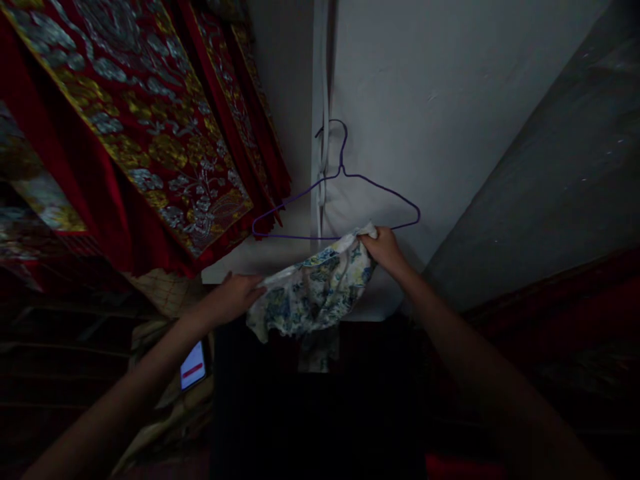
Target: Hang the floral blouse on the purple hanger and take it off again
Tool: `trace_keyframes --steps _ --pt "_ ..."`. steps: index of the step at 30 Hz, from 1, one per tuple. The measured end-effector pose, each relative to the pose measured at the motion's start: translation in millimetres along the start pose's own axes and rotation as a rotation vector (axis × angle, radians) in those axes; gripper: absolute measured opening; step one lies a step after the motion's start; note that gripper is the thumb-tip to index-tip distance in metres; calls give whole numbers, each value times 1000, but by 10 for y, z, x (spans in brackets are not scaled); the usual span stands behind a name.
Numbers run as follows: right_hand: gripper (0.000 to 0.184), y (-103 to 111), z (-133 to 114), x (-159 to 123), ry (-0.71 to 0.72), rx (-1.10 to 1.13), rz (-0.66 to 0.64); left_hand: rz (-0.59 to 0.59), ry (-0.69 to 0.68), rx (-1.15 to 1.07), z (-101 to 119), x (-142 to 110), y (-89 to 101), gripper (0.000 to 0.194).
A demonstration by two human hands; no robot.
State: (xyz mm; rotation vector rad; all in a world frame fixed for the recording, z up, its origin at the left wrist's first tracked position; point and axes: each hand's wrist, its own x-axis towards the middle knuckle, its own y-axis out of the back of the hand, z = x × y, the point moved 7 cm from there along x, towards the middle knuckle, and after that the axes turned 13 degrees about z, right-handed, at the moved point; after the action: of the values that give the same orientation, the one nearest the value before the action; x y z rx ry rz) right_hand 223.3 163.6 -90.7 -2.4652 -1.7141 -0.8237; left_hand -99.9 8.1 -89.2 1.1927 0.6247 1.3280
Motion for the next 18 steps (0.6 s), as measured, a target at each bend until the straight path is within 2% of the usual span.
trace_keyframes --steps 2,4,6,8,11,13,15,18 --pt "27 205 -44 22 19 -34 15 141 -44 13 -1 174 279 24" --pt "25 307 -97 6 33 -53 24 315 -154 -1 127 366 607 23" --pt "22 306 -157 -57 46 -29 5 473 -251 -26 314 546 893 19" --pt "15 235 -229 -163 50 37 -60 556 -301 -70 501 717 1053 15" --pt "13 145 -416 -371 125 137 -218 554 -326 -108 692 957 1060 24" --pt "19 218 -575 -487 235 179 -279 556 -317 -104 700 1079 1017 38" --pt "39 438 -667 -513 295 199 -228 562 -294 -82 622 1157 982 40" --pt "79 935 -622 -360 212 205 17 559 -301 -28 495 1193 968 34"
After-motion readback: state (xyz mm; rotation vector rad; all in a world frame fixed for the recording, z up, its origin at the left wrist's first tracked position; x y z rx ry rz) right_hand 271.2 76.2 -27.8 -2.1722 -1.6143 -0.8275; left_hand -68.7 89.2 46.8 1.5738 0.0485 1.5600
